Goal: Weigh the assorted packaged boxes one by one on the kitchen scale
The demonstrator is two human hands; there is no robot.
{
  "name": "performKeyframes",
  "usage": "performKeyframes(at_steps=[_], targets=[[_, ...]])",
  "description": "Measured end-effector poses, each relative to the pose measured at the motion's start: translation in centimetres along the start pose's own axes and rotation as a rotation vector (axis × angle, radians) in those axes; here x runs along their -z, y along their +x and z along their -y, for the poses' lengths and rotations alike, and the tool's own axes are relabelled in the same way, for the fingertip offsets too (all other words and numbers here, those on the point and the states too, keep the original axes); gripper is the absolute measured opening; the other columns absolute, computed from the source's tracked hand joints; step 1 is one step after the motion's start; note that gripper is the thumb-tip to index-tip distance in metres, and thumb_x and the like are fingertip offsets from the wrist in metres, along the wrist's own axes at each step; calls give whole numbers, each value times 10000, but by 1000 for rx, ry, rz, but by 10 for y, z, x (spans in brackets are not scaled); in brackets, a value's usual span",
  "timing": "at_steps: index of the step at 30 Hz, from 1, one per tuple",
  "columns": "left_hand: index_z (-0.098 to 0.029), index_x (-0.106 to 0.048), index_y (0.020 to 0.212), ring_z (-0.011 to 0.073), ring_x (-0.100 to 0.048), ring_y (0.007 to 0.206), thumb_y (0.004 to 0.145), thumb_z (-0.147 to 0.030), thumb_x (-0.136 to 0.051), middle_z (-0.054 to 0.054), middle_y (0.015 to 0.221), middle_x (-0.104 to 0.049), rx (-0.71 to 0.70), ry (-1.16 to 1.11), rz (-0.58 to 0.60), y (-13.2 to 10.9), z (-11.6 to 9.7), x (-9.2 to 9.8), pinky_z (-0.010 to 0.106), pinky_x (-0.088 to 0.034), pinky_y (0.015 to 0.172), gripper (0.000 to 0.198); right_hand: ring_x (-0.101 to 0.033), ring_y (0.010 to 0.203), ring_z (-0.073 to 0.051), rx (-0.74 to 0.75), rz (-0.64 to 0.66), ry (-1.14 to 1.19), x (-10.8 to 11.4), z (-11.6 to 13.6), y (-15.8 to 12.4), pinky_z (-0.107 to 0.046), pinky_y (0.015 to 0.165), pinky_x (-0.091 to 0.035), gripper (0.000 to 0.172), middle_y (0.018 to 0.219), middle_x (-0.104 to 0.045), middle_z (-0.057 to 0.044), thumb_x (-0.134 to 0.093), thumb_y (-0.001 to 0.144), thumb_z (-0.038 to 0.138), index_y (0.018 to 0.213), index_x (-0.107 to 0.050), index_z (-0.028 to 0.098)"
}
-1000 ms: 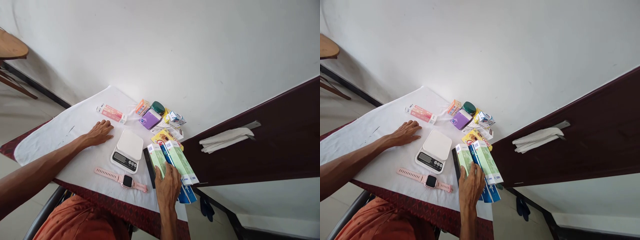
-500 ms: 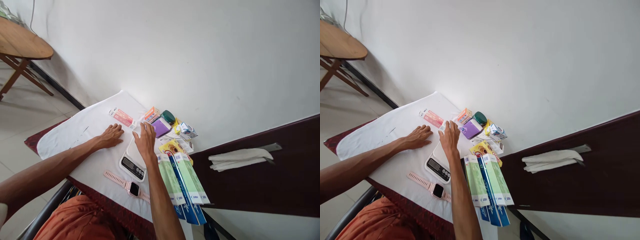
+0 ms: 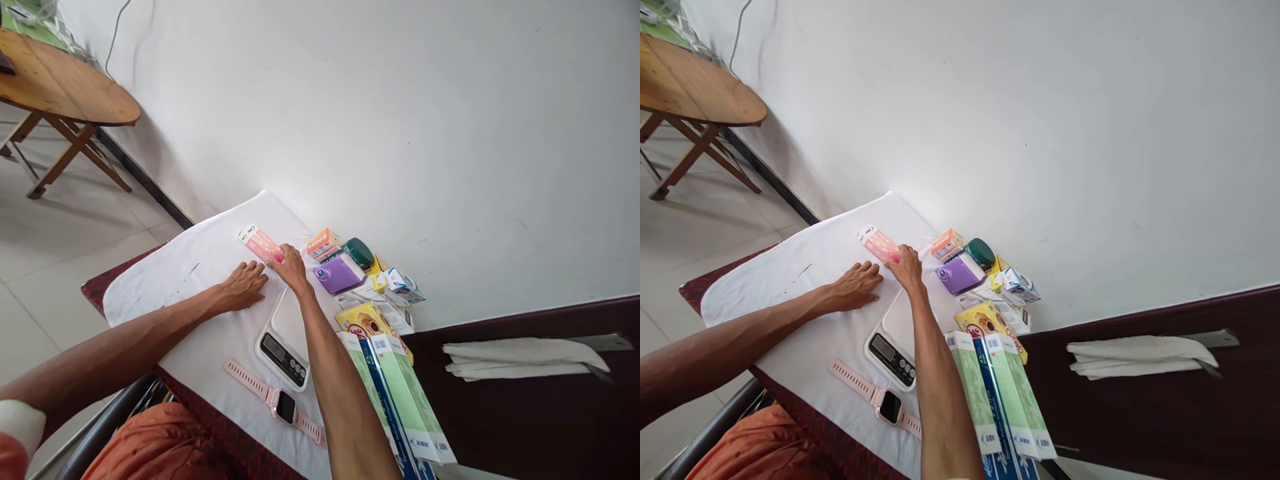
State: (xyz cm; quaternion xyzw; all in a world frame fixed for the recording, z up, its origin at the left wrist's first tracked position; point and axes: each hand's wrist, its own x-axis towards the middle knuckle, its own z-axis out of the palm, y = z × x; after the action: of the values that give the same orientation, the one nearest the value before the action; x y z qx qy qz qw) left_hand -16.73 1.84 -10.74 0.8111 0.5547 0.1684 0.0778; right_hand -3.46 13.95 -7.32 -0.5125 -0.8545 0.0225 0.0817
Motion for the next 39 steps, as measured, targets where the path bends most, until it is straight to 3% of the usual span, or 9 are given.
performKeyframes(at_steps=[5, 10, 14, 17, 23, 28, 33, 39], targets=[[-166, -626, 1077, 284, -530, 1075, 935, -325, -636, 146, 1191, -582, -14, -9, -8, -1, 2, -2, 410, -399, 910, 213, -588, 1166, -288, -7, -134, 28, 28, -12, -43, -412, 975, -459, 442, 1205, -667, -151, -682, 857, 411, 1204, -583, 155], [-161, -635, 1060, 291, -535, 1083, 937, -305, -630, 150, 1181, -582, -3, -25, -7, -1, 1, -2, 414, -406, 911, 189, -627, 1088, -314, -21, -317, 46, 54, -40, -120, -439, 942, -476, 503, 1146, -691, -174, -597, 899, 547, 1189, -616, 136], [-166, -631, 1075, 293, -530, 1073, 948, -299, -597, 145, 1182, -577, -13, -33, -16, -1, 3, -5, 421, -402, 915, 187, -646, 1059, -312, -98, -308, 19, 53, -51, -178, -435, 911, -493, 503, 1140, -702, -173, -572, 910, 569, 1159, -644, 139], [-184, -626, 1091, 298, -522, 1092, 944, -312, -592, 133, 1189, -570, -5, -33, -34, -1, 4, -8, 422, -397, 914, 198, -652, 1067, -315, -143, -274, 13, 45, -48, -203, -429, 908, -503, 471, 1148, -706, -164, -620, 897, 528, 1169, -647, 143], [-202, -627, 1108, 286, -523, 1110, 953, -337, -581, 120, 1202, -561, 5, -22, -28, -2, 5, -7, 415, -389, 931, 211, -636, 1128, -335, -144, -232, 81, 33, -43, -214, -470, 965, -502, 516, 1169, -698, -170, -651, 900, 520, 1234, -628, 127], [-202, -629, 1132, 289, -524, 1114, 950, -340, -586, 121, 1209, -562, -7, -28, -22, 0, 6, -7, 410, -393, 927, 232, -579, 1237, -338, -125, -337, 115, 40, -47, -222, -519, 1037, -470, 709, 1331, -632, -195, -623, 903, 626, 1402, -529, 132], [-204, -639, 1128, 298, -528, 1116, 952, -340, -578, 121, 1205, -568, -2, -13, -16, 1, 5, -5, 423, -396, 933, 230, -556, 1257, -315, -76, -425, 79, 47, -36, -227, -500, 1037, -473, 600, 1351, -617, -191, -551, 973, 561, 1393, -532, 132], [-210, -646, 1123, 290, -538, 1098, 952, -326, -578, 121, 1203, -571, 8, -8, -6, 0, 2, 0, 415, -404, 918, 218, -546, 1254, -346, -129, -311, -26, 31, -18, -224, -529, 997, -473, 487, 1359, -607, -181, -555, 991, 385, 1408, -514, 137]])
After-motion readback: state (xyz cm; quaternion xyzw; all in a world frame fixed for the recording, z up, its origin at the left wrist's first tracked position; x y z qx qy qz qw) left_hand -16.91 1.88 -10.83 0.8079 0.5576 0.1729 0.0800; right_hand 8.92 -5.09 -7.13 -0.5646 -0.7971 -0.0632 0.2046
